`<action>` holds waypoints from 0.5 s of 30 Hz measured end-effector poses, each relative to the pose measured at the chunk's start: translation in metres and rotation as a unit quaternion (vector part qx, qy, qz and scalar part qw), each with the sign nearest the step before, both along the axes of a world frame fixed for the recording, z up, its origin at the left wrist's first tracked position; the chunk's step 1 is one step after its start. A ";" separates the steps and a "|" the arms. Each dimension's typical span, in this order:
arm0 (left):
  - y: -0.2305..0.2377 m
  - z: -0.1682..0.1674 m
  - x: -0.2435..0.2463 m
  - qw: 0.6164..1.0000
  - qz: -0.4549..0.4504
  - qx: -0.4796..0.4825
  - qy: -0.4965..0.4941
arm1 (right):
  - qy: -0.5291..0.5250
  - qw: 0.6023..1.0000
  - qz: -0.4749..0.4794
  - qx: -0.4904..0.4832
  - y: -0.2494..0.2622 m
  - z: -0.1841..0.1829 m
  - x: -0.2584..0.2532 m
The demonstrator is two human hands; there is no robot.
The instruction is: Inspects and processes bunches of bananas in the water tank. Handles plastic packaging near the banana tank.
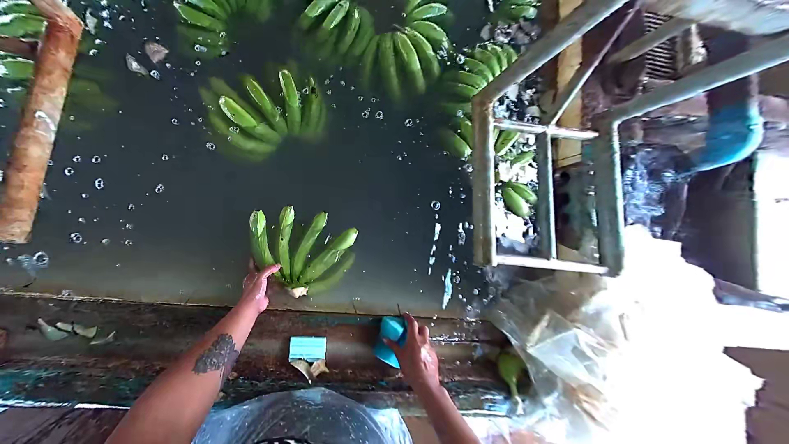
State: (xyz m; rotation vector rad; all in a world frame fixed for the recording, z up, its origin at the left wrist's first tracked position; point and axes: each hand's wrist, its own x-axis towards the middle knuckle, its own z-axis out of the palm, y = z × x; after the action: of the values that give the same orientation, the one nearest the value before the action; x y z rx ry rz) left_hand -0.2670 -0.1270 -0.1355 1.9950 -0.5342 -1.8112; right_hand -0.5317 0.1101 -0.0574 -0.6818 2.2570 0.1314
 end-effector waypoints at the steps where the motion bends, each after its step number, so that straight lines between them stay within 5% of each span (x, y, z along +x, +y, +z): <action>1: 0.000 0.002 -0.001 1.000 0.002 0.005 -0.007 | 0.000 1.000 0.000 -0.001 0.000 0.000 0.000; 15: -0.001 0.001 0.000 0.999 0.018 -0.019 0.032 | -0.001 1.000 0.004 0.003 -0.002 0.000 0.000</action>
State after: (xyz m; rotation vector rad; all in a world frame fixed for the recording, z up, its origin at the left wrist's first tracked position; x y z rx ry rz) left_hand -0.2667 -0.1277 -0.1350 1.9038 -0.5054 -1.8223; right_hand -0.5322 0.1086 -0.0576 -0.6883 2.2513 0.1410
